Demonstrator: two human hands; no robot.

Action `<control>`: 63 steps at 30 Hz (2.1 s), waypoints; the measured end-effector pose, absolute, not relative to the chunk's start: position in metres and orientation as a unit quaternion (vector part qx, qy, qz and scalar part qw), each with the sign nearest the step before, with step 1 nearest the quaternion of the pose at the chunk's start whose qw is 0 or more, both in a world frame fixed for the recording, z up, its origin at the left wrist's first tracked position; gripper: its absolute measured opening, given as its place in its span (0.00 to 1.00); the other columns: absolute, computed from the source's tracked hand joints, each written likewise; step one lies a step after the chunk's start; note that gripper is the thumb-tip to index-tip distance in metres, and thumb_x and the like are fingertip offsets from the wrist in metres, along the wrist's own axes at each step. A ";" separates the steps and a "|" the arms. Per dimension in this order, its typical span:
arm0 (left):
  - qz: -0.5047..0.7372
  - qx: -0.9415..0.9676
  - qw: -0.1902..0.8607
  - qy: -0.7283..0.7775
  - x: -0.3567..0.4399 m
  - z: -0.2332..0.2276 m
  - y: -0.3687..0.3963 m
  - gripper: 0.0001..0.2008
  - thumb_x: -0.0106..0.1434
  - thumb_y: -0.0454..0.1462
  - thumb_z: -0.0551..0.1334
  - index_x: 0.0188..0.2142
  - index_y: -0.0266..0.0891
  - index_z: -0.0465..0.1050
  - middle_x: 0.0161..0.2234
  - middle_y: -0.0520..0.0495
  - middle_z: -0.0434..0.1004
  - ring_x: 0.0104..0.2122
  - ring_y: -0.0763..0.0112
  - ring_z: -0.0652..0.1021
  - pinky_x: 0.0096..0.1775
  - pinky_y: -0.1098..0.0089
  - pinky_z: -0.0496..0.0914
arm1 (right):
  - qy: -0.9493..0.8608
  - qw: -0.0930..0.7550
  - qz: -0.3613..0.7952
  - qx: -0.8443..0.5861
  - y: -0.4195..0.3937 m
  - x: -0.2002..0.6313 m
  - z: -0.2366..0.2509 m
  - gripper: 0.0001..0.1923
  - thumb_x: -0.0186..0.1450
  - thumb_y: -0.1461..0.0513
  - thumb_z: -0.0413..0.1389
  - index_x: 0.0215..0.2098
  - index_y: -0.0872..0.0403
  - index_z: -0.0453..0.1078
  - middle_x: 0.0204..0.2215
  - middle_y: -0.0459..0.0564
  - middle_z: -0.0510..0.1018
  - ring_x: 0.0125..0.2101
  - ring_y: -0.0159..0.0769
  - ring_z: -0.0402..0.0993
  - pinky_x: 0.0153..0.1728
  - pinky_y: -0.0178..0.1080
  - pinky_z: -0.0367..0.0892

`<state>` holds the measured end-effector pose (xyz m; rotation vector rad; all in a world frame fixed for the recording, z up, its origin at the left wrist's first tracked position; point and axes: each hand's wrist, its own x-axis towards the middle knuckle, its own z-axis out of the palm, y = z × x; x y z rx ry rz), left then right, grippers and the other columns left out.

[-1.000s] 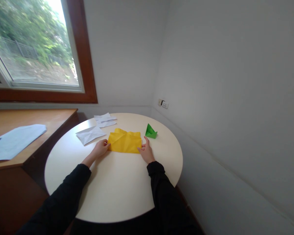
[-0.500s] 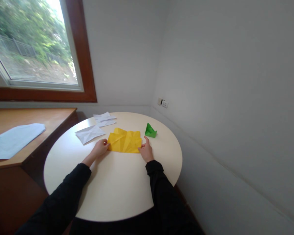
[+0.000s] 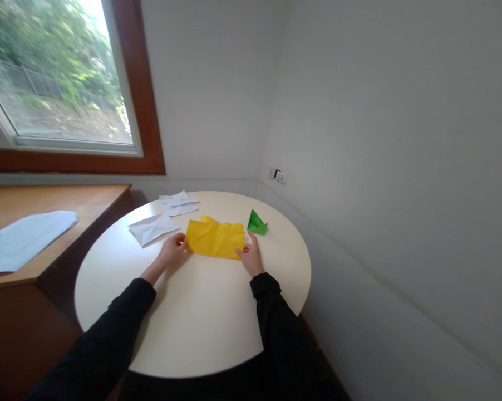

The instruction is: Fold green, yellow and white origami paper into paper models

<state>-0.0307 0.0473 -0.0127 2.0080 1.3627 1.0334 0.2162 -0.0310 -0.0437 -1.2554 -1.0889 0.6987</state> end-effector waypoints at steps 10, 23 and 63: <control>0.465 0.708 0.327 0.419 -0.032 -0.013 0.052 0.10 0.51 0.39 0.57 0.30 0.36 0.74 0.33 0.44 0.78 0.32 0.64 0.74 0.36 0.66 0.67 | -0.437 0.665 0.367 -0.483 -0.033 0.217 -0.035 0.34 0.46 0.65 0.58 0.52 0.53 0.58 0.27 0.43 0.78 0.31 0.35 0.75 0.38 0.40 0.68; 0.421 0.680 0.457 0.390 -0.033 -0.002 0.041 0.13 0.49 0.43 0.61 0.31 0.36 0.75 0.31 0.44 0.78 0.31 0.64 0.75 0.35 0.67 0.66 | -0.429 0.637 0.391 -0.507 -0.046 0.209 -0.018 0.28 0.50 0.63 0.55 0.50 0.53 0.63 0.29 0.44 0.79 0.35 0.39 0.75 0.42 0.41 0.66; 0.552 0.518 0.502 0.419 -0.036 -0.009 0.052 0.14 0.42 0.42 0.65 0.27 0.35 0.71 0.24 0.49 0.73 0.26 0.70 0.73 0.32 0.68 0.67 | -0.387 0.598 0.456 -0.533 -0.044 0.210 -0.022 0.17 0.60 0.52 0.55 0.41 0.55 0.64 0.16 0.46 0.76 0.18 0.34 0.75 0.16 0.30 0.62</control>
